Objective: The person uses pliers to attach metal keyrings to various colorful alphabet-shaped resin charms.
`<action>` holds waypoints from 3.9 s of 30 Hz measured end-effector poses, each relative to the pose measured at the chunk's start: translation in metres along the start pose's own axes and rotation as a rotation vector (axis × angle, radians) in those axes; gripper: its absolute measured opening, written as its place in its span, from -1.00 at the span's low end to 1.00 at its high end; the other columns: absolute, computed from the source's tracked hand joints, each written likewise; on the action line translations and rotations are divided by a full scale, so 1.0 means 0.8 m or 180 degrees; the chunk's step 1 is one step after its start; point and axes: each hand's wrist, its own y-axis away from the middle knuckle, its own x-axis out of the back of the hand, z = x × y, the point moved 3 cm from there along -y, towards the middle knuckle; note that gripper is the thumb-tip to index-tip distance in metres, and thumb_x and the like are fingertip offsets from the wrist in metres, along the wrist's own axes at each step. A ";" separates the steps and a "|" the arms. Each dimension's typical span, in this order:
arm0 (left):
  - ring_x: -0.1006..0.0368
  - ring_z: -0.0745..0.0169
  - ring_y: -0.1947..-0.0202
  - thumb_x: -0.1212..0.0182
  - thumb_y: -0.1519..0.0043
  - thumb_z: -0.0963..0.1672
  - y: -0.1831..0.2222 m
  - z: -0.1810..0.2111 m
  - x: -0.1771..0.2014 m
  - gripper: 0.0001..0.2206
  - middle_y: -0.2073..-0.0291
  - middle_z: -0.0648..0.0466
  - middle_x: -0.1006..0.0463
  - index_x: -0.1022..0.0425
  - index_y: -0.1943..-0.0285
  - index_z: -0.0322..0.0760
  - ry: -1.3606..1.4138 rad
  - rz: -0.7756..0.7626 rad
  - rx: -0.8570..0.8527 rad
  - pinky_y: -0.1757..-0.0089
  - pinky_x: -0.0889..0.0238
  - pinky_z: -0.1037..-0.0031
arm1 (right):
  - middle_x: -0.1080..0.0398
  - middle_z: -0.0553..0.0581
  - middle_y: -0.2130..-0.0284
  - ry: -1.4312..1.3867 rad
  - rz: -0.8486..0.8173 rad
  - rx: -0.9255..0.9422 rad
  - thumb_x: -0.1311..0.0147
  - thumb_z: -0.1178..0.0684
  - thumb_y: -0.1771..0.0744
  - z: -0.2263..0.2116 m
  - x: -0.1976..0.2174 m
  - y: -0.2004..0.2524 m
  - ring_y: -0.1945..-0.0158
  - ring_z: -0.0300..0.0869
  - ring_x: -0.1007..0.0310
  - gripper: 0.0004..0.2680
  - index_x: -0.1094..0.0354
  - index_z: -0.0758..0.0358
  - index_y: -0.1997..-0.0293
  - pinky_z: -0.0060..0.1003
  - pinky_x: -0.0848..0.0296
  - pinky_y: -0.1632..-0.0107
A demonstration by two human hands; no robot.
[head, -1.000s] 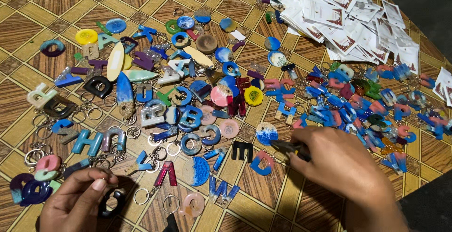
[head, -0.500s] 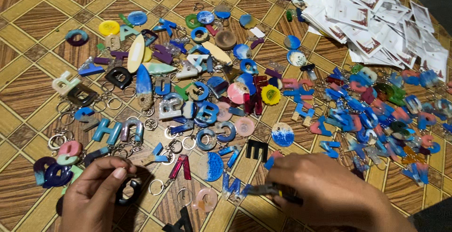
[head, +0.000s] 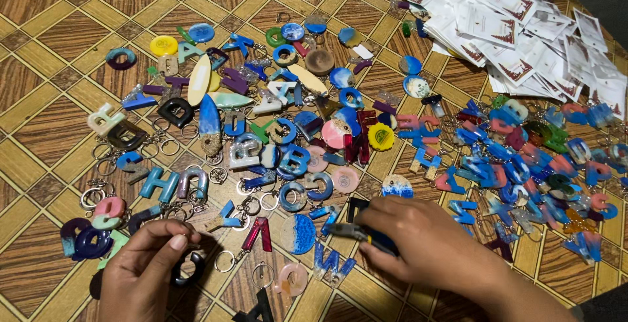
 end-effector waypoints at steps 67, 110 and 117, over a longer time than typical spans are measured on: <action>-0.54 -0.02 0.22 -0.22 -0.17 -0.30 0.008 0.022 -0.020 -0.89 0.33 -0.24 -0.63 -0.56 0.17 -0.57 0.0148 -0.0030 0.0419 0.07 -0.37 0.33 | -0.48 0.17 0.05 0.0210 0.1524 0.0396 -0.13 -0.08 -0.26 0.018 0.008 -0.107 -0.01 0.01 -0.41 -0.66 -0.44 0.24 -0.09 0.01 -0.42 0.00; -0.41 0.12 0.13 -0.09 -0.27 -0.18 0.002 0.095 0.001 -0.89 0.18 -0.07 -0.54 -0.41 0.08 -0.32 0.1556 0.0577 0.0136 0.05 -0.28 0.35 | -0.47 0.16 0.12 -0.0286 0.0663 0.0527 -0.12 -0.04 -0.22 -0.130 0.009 -0.178 -0.01 0.09 -0.43 -0.71 -0.42 0.07 -0.03 0.08 -0.43 0.11; -0.40 0.16 0.16 -0.10 -0.27 -0.18 -0.006 0.101 0.014 -0.88 0.19 -0.06 -0.53 -0.39 0.06 -0.28 0.1931 0.0723 -0.0126 0.08 -0.31 0.42 | -0.45 0.18 0.17 0.0394 0.0881 0.0221 -0.08 -0.08 -0.24 -0.130 0.014 -0.169 0.09 0.10 -0.41 -0.68 -0.41 0.16 -0.06 0.09 -0.45 0.22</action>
